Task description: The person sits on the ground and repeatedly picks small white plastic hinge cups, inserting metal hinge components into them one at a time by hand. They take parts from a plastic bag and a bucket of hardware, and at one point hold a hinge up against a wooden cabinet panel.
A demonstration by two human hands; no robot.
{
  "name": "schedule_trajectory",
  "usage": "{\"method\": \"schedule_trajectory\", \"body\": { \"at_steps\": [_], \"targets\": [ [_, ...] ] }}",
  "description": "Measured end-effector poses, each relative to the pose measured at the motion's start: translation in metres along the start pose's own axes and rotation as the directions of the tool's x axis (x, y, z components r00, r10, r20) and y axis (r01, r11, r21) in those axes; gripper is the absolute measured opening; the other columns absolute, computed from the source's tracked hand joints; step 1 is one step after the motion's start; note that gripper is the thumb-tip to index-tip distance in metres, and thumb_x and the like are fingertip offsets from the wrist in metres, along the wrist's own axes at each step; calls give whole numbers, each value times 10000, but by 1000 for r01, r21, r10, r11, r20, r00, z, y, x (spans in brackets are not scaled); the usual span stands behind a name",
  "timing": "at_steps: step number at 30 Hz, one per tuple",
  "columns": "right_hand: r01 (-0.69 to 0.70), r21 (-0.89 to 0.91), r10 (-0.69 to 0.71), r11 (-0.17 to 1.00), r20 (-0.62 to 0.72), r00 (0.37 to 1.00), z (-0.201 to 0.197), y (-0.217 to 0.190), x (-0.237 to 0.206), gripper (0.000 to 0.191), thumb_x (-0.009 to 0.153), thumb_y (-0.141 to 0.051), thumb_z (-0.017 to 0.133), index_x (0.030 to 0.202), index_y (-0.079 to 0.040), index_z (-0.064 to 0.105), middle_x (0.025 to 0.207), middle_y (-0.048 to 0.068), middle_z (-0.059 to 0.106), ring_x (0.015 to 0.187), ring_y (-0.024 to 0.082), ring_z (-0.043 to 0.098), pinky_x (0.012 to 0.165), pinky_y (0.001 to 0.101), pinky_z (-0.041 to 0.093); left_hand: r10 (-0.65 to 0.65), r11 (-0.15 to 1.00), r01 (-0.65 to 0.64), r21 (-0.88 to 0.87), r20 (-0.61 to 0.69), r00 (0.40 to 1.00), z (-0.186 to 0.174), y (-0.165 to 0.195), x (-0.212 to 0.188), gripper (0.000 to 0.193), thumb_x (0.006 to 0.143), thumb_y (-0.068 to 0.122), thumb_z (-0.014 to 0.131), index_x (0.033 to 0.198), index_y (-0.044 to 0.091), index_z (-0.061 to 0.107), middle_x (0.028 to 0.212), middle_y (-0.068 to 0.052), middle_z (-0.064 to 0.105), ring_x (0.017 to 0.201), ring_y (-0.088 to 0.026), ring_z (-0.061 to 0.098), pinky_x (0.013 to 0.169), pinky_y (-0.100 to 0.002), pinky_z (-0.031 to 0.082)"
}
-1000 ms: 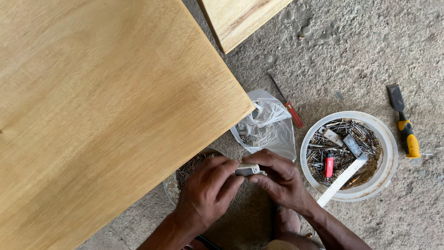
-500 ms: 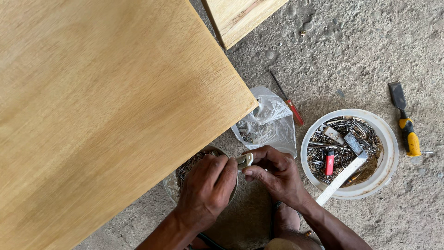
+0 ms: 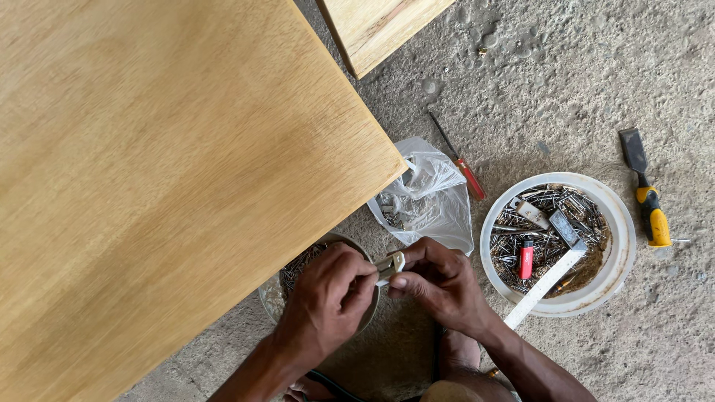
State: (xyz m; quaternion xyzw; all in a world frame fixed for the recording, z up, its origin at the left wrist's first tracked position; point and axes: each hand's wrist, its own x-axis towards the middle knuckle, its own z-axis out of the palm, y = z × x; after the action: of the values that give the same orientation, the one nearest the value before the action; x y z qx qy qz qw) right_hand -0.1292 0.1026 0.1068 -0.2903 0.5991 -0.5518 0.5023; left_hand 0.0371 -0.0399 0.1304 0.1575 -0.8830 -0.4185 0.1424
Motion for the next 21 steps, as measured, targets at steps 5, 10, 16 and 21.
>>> {"method": "schedule_trajectory", "body": {
  "at_steps": [5, 10, 16, 21],
  "targets": [
    [-132, -51, 130, 990, -41, 991, 1, 3, 0, 261, 859, -173, 779, 1000, 20, 673, 812, 111, 769, 715, 151, 765, 621, 289, 657, 262, 878, -264, 399, 59, 963, -9, 2, 2, 78, 955, 13, 654, 977, 19, 580, 823, -86, 543, 701, -182, 552, 595, -325, 507],
    [-21, 142, 20, 990, 11, 1000, 2, 3, -4, 248, 950, -183, 736, 1043, 25, 639, 828, 106, 734, 729, 132, 719, 641, 269, 604, 102, 991, -104, 82, 23, 994, -12, 4, 5, 58, 972, 41, 641, 953, 22, 589, 825, -84, 574, 705, -169, 568, 578, -326, 505],
    [-72, 49, 74, 996, -41, 996, 9, 10, -5, 237, 930, -180, 720, 1025, 27, 655, 833, 108, 749, 688, 126, 721, 603, 292, 618, 237, 914, -222, 339, -5, 971, -7, 4, 2, 15, 1008, 13, 550, 1010, 5, 563, 896, -138, 589, 768, -206, 594, 633, -326, 541],
    [-51, 128, 61, 990, -74, 995, 2, 14, -1, 207, 970, -155, 686, 1049, 32, 650, 892, 143, 772, 683, 176, 722, 602, 339, 624, -24, 997, 20, 79, 46, 999, -5, 3, -4, 52, 1007, 38, 538, 988, -10, 546, 879, -139, 654, 708, -186, 646, 563, -316, 553]
  ]
}}
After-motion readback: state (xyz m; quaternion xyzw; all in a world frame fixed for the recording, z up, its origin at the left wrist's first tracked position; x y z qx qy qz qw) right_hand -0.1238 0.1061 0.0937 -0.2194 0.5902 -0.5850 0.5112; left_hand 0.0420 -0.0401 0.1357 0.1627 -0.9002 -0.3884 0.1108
